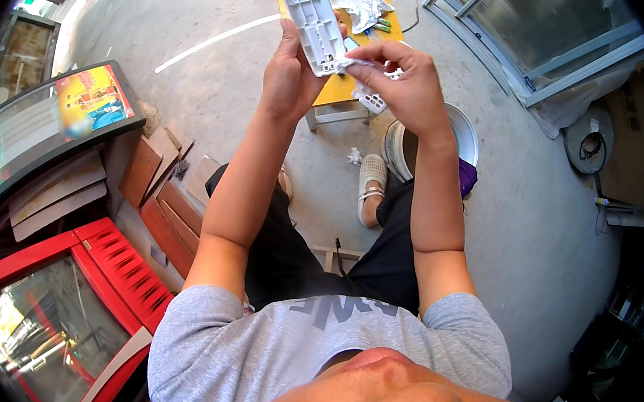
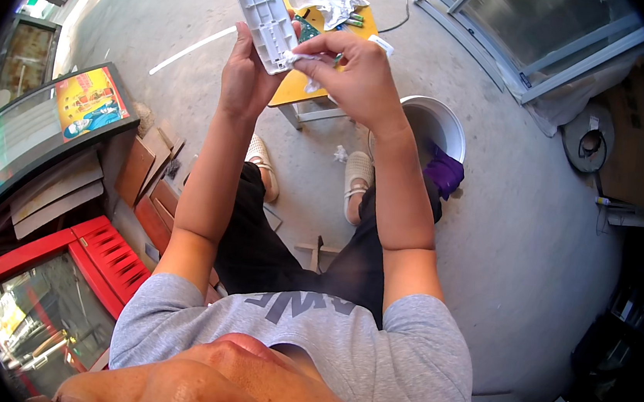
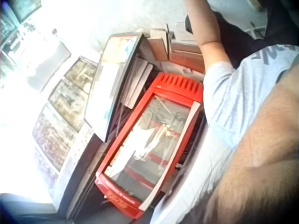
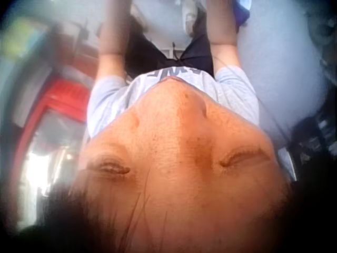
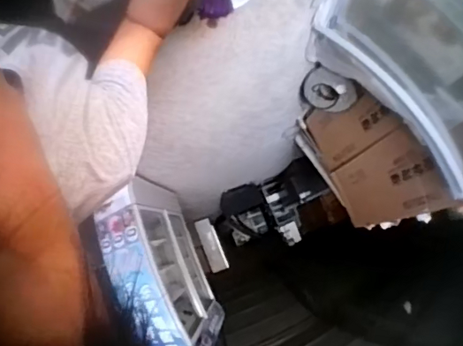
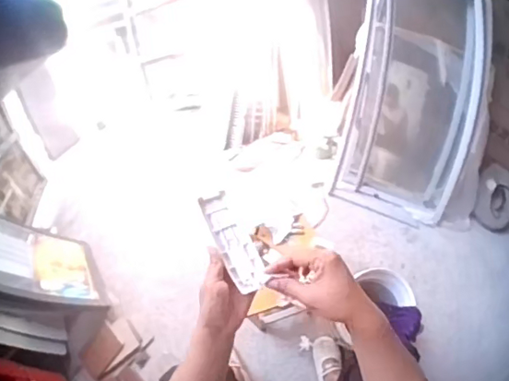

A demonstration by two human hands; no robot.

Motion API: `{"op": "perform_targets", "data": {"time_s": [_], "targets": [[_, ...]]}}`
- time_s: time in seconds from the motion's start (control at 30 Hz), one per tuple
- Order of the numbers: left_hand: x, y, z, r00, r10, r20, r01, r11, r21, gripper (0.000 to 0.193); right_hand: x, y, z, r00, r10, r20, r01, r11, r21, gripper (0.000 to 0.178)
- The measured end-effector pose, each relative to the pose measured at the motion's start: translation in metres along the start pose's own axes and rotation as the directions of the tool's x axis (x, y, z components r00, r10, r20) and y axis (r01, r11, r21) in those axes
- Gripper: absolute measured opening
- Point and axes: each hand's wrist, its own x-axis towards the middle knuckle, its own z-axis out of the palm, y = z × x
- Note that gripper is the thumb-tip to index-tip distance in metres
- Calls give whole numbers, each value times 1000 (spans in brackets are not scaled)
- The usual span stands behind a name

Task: The person wipes the internal components and the plastic casing of a disassembled remote control using a cloth.

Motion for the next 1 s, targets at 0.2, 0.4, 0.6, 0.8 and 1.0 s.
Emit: {"op": "perform_targets", "data": {"time_s": [0.2, 0.4, 0.6, 0.8, 1.0], "targets": [[-2, 4, -8, 953, -159, 258, 243, 910, -336, 61, 13, 19, -6, 931, 29, -365, 85, 952, 293, 15], [-2, 0, -6, 951, -170, 258, 236, 939, -251, 64, 6, 14, 13, 974, -11, -227, -18, 992, -127, 17], [-1, -3, 13, 996, 80, -44, -71, 982, 173, 55, 8, 23, 20, 978, 66, -198, -44, 992, 117, 40], [-13, -28, 20, 878, 349, 327, -446, 353, 823, 45, 6, 27, 37, 997, -66, -35, 74, 936, 343, 76], [-11, -26, 19, 875, 326, 357, -482, 530, 697, 49, 14, 29, 26, 990, 122, -64, -20, 583, 812, 64]]}}
